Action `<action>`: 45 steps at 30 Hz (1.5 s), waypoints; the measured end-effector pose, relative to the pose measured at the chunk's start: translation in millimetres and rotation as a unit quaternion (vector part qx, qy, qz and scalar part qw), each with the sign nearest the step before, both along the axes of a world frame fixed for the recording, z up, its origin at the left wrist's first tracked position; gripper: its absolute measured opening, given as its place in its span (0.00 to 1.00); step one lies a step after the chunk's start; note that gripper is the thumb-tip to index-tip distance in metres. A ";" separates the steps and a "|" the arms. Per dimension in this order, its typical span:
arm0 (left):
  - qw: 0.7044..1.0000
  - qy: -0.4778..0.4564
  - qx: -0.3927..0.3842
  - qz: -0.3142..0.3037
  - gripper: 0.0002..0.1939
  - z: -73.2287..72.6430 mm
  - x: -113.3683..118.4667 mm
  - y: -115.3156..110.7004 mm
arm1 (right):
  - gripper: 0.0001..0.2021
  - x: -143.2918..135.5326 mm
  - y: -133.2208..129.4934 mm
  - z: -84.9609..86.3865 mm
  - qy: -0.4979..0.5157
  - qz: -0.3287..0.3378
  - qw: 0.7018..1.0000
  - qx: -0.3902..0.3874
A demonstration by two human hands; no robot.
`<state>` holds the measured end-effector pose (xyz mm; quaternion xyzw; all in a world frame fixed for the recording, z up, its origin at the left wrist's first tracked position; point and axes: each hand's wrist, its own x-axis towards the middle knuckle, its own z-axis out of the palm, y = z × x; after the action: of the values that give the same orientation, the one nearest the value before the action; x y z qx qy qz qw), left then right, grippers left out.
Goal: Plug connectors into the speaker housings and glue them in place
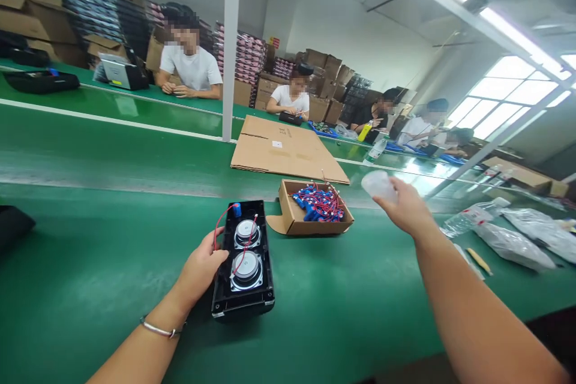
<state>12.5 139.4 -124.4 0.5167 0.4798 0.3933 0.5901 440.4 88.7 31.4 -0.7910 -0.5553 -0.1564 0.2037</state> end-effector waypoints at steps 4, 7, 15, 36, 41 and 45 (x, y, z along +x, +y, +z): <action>0.998 0.056 0.015 0.026 0.32 4.2 -2.2 2.4 | 0.11 30.1 -16.5 -34.1 -0.231 -0.100 0.908 -0.334; 0.994 0.099 0.020 0.030 0.31 12.2 -4.9 1.6 | 0.12 20.2 -24.6 -65.8 -0.252 -0.056 0.895 -0.364; 0.994 0.108 0.029 0.012 0.33 12.8 -7.6 3.3 | 0.15 19.5 -25.3 -72.8 -0.291 -0.022 0.880 -0.375; 0.969 0.080 0.012 0.233 0.39 -3.3 -10.1 15.3 | 0.19 -239.5 39.7 -78.3 -0.167 0.435 0.871 -0.156; 0.973 0.089 -0.005 0.213 0.43 -8.4 -5.9 16.2 | 0.17 -231.4 152.4 -45.2 -0.194 0.274 0.929 -0.154; 0.975 0.095 -0.016 0.200 0.45 -8.6 -2.9 13.0 | 0.16 -203.3 228.9 -43.7 -0.183 0.183 0.950 -0.177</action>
<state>9.7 152.4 -133.0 0.4359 0.6337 0.4448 0.4589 237.1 317.6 -12.3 -0.6571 -0.7368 -0.1583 -0.0194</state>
